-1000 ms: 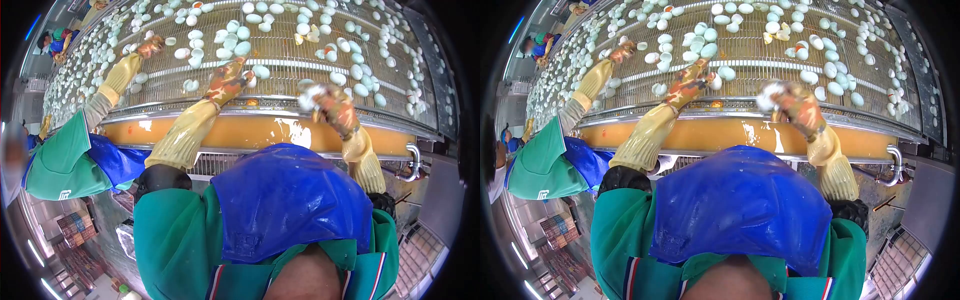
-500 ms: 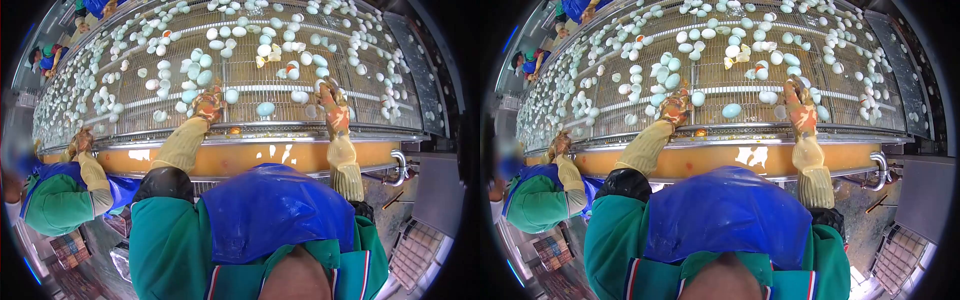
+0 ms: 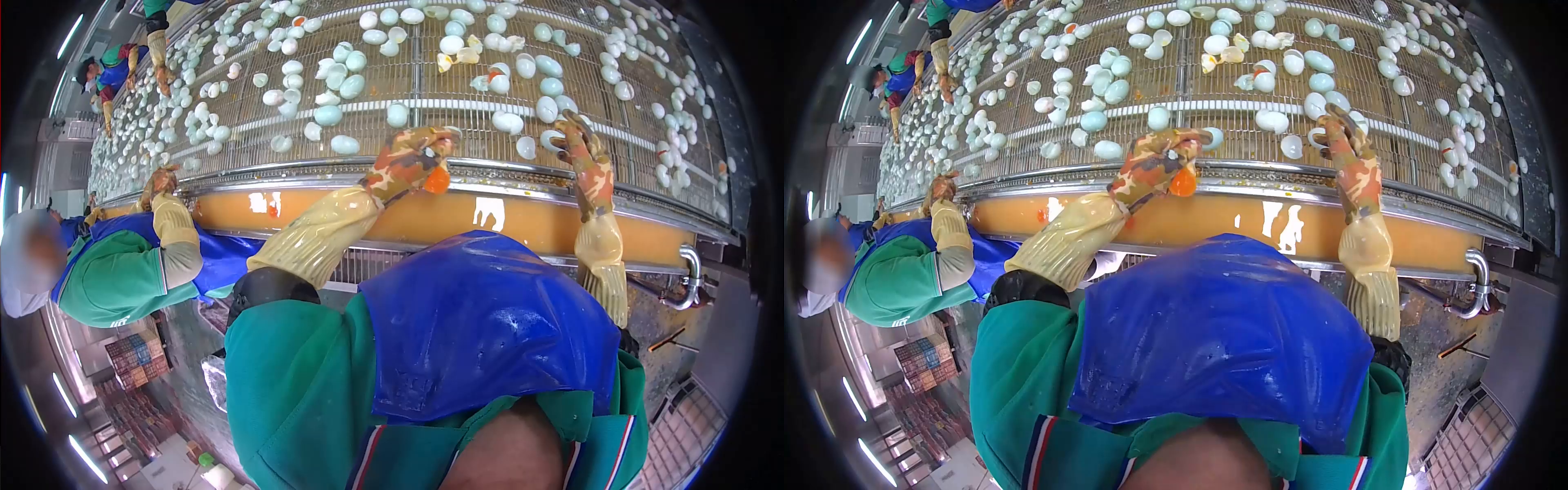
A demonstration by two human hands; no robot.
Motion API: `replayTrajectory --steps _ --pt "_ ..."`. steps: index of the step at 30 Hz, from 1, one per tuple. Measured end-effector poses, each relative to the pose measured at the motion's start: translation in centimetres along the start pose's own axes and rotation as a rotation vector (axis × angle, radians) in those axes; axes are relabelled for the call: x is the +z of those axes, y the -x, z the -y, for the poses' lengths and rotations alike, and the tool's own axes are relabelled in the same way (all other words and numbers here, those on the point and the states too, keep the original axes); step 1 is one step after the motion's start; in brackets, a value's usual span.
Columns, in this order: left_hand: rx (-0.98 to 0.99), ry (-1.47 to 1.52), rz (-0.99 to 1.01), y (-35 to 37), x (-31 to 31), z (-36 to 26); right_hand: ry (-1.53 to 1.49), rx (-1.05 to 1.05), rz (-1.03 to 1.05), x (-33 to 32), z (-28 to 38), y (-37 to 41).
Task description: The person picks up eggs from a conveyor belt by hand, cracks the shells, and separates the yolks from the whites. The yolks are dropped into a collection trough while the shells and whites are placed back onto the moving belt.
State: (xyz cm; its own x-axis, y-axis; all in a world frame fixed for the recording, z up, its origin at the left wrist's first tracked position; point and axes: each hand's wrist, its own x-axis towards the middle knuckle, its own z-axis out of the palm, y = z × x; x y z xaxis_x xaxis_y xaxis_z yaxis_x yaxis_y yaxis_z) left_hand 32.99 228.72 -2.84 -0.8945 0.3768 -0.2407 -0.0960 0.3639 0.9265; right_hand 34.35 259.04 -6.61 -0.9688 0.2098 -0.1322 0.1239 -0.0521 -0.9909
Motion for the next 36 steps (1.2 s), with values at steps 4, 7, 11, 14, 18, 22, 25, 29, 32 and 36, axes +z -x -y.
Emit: replayTrajectory --steps 4,7,11,14,18,22,25,29,32,36 --pt "0.150 0.234 0.149 -0.2 3.5 2.6 0.136 0.085 0.021 -1.4 -0.5 0.3" --pt "-0.050 0.411 0.394 -0.3 5.3 4.8 0.228 0.073 0.030 -2.9 -1.7 -0.9" --pt "0.559 -0.615 0.357 -0.6 5.5 3.4 0.229 -0.048 0.089 -3.2 -0.7 -2.3" --pt "0.320 0.080 0.044 -2.7 5.7 0.4 0.296 0.049 0.167 -2.6 0.3 -4.5" --pt "0.132 0.165 -0.532 -6.9 1.4 -0.3 0.564 0.020 0.207 1.3 0.1 -8.7" --pt "0.019 0.159 -0.632 -11.1 1.2 2.8 0.667 -0.101 0.297 7.2 -6.8 -15.6" --pt "0.053 0.552 -0.483 -12.2 4.5 5.0 1.173 -0.222 0.281 9.0 -6.3 -16.6" --pt "-0.143 0.912 -0.349 -14.0 6.1 6.1 1.357 -0.285 0.411 9.0 -9.2 -20.7" --pt "-0.153 0.842 -0.268 -14.2 7.5 3.3 1.348 -0.551 0.492 5.0 -8.4 -18.8" --pt "-0.145 0.790 -0.081 -14.6 10.8 -0.4 0.862 -0.376 0.640 -0.1 -1.4 -11.8"
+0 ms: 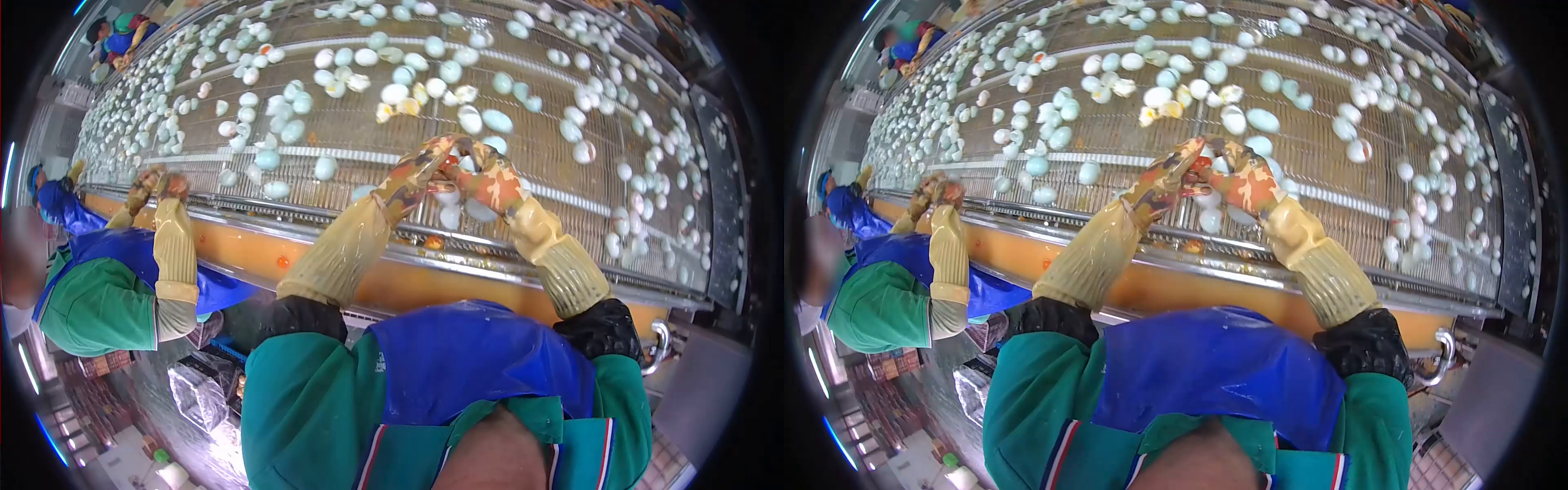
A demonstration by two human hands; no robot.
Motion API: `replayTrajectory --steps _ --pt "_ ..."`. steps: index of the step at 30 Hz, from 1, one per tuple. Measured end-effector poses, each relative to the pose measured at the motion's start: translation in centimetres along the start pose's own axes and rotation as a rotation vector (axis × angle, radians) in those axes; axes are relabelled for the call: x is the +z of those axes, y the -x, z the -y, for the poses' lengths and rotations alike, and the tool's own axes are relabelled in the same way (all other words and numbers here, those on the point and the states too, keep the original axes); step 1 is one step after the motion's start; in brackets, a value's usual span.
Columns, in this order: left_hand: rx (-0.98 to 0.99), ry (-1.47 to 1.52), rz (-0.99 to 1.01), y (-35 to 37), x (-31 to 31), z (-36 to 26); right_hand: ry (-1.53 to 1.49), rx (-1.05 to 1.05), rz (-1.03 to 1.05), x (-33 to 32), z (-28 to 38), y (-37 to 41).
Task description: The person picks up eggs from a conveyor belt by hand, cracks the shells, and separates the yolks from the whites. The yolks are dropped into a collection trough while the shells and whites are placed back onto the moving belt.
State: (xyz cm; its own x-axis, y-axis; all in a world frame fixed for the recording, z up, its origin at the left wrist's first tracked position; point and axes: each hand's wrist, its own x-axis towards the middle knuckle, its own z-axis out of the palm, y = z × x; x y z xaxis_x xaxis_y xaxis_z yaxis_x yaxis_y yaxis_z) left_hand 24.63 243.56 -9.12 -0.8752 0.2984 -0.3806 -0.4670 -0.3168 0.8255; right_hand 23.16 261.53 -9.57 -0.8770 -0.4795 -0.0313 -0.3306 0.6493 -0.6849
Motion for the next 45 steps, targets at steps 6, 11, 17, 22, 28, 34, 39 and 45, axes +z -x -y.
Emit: replayTrajectory --steps 6,11,17,22,28,34,39,45 --pt "0.005 -0.053 0.060 1.1 6.8 2.4 -0.279 -0.187 -0.149 -1.5 -2.8 9.2" --pt "-0.006 -0.389 0.175 5.0 10.6 3.5 -0.675 -0.045 -0.095 -2.3 -2.7 16.7" --pt "-0.065 0.088 0.358 7.1 8.9 11.2 -0.629 -0.172 0.063 -5.6 -4.8 22.6" --pt "0.201 0.003 0.318 7.2 11.3 11.3 -0.640 0.148 -0.475 -11.4 -4.0 24.0" --pt "0.488 -0.640 -0.357 0.8 12.0 1.6 0.401 0.434 -0.533 -11.1 -15.9 23.1" --pt "0.091 -1.768 -0.430 -8.0 5.6 7.4 -0.055 0.342 -0.430 -11.9 -13.8 24.1" --pt "0.226 -1.497 -0.261 -12.9 -4.3 12.7 -0.343 0.344 -0.332 -12.7 -12.7 23.2" --pt "0.473 -1.500 -0.079 -4.1 15.6 6.8 -0.794 0.366 -0.158 -14.2 -10.6 22.8"
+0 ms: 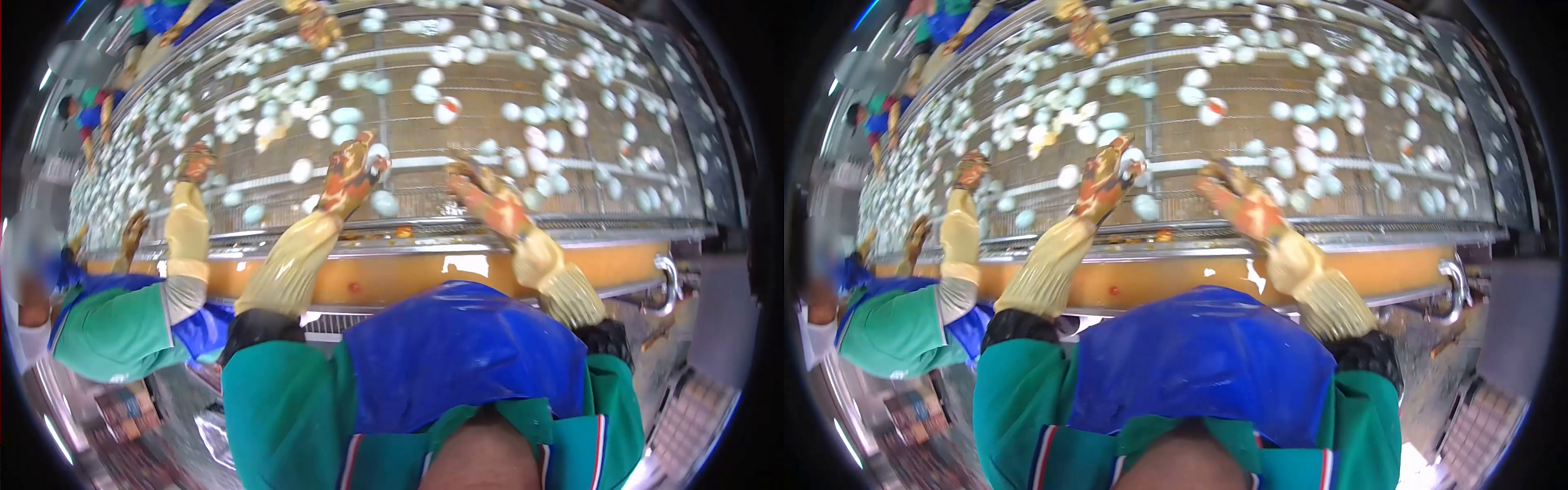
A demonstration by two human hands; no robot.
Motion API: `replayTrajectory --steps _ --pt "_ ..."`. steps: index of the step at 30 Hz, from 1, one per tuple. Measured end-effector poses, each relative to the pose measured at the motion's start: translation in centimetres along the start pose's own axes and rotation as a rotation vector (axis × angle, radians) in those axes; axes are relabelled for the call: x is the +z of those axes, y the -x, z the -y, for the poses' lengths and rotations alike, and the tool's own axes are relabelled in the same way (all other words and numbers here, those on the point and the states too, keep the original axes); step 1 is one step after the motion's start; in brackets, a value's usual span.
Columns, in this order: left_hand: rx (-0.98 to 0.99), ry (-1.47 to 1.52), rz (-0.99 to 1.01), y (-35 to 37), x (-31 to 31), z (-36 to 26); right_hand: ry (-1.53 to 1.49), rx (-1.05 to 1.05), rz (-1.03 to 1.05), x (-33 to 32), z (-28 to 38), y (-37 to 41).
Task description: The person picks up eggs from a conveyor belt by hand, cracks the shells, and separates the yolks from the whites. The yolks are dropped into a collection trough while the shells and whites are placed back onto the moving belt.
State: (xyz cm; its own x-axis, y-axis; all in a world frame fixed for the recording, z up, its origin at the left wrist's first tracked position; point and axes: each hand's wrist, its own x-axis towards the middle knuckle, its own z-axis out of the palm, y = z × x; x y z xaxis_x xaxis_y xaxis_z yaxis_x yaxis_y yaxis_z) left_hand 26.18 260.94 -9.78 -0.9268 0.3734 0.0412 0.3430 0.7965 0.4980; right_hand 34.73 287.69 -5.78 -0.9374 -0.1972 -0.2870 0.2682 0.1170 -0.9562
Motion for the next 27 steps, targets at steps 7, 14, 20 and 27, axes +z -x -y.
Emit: replayTrajectory --steps 7,14,20,27 --pt "0.264 0.637 0.227 3.6 1.7 -14.3 -0.405 0.060 0.183 -2.1 0.1 3.0" --pt "0.085 1.211 0.621 3.5 9.8 -13.7 -0.122 0.054 0.059 -7.4 -6.7 7.5" --pt "-0.210 1.195 0.742 5.7 15.4 -12.3 0.653 -0.528 0.079 -11.1 -11.4 10.1" --pt "0.174 1.005 0.334 -1.0 12.6 -15.3 0.001 -0.359 0.048 -15.2 -9.1 10.8"
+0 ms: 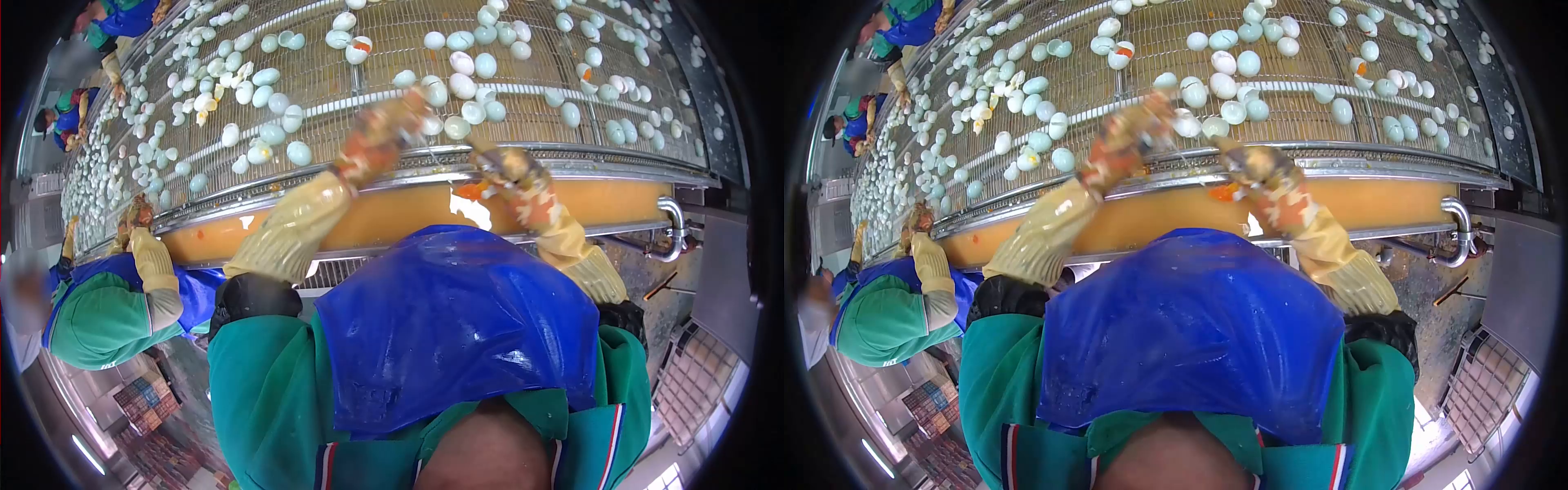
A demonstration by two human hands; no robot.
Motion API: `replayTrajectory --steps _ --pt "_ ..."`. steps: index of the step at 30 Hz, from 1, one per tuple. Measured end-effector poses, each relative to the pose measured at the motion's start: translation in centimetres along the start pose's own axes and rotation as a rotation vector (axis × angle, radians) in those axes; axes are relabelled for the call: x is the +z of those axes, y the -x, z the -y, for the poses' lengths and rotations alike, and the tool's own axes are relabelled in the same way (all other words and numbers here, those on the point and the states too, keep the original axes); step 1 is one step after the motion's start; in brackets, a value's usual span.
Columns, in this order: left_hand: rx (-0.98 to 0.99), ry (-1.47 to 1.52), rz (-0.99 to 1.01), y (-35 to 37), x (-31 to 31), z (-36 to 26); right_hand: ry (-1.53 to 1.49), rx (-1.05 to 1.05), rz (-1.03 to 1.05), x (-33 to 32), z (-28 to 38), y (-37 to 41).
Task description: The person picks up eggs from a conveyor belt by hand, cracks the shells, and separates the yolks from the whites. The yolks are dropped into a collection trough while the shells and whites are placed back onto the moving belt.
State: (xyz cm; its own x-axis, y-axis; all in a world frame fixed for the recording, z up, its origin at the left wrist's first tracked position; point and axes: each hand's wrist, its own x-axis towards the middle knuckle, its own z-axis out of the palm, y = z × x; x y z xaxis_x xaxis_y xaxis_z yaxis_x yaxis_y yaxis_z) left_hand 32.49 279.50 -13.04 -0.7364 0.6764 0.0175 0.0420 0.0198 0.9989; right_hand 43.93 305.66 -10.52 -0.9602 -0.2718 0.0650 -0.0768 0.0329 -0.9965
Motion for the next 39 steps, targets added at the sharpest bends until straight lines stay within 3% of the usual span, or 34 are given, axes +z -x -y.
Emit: replayTrajectory --steps 1,2,4,5,7,9,11,13,21,24,26,31,33,35,38,39 --pt "-0.106 -0.345 -0.120 -1.0 -1.5 -1.4 -0.499 0.138 -0.071 -1.0 -0.2 0.1" --pt "-0.218 -0.690 -0.245 -2.0 -2.8 -2.9 -0.401 0.119 -0.164 -2.0 1.3 -0.4" --pt "-0.336 -0.768 -0.342 -4.2 -4.0 -2.8 -0.269 0.136 -0.338 -4.9 4.0 -1.6" --pt "-0.330 -0.505 -0.313 -5.2 -4.6 -1.4 -0.235 0.172 -0.419 -6.4 5.0 -2.4" --pt "-0.305 0.020 -0.250 -6.9 -5.3 2.4 0.107 0.193 -0.543 -9.7 3.9 -4.4" --pt "-0.251 0.537 -0.170 -8.3 -5.4 4.1 0.638 0.225 -0.555 -12.2 0.2 -6.6" --pt "-0.477 0.000 -0.297 -10.8 -2.9 2.1 0.804 0.189 -0.472 -11.7 -2.1 -8.0" --pt "-0.509 -0.236 -0.279 -12.3 -2.1 2.8 0.761 0.161 -0.382 -10.9 -2.7 -8.2" --pt "-0.253 -0.431 -0.095 -12.3 -2.1 3.6 0.580 0.184 -0.123 -7.5 -3.8 -9.6" --pt "-0.036 -0.821 -0.078 -11.8 0.2 2.8 0.448 0.190 -0.073 -7.8 -3.2 -9.8" --pt "-0.023 -0.609 -0.040 -11.3 2.4 1.5 0.305 0.190 -0.029 -8.1 -2.3 -9.3" --pt "-0.325 1.163 0.110 -7.9 5.8 5.3 -0.144 0.216 0.098 -9.5 1.7 -4.7" --pt "-0.486 0.810 -0.042 -8.0 7.8 5.1 -0.299 0.251 0.172 -10.7 2.5 -2.3" --pt "-0.579 0.688 -0.062 -8.0 10.9 0.6 -0.452 0.310 0.244 -12.3 1.5 0.2" --pt "-0.451 0.193 0.134 -7.6 13.6 0.1 0.275 -0.222 0.268 -14.1 -3.4 2.5" --pt "-0.353 -0.025 0.228 -7.4 14.0 0.6 0.117 -0.084 0.359 -15.3 -3.8 3.1"
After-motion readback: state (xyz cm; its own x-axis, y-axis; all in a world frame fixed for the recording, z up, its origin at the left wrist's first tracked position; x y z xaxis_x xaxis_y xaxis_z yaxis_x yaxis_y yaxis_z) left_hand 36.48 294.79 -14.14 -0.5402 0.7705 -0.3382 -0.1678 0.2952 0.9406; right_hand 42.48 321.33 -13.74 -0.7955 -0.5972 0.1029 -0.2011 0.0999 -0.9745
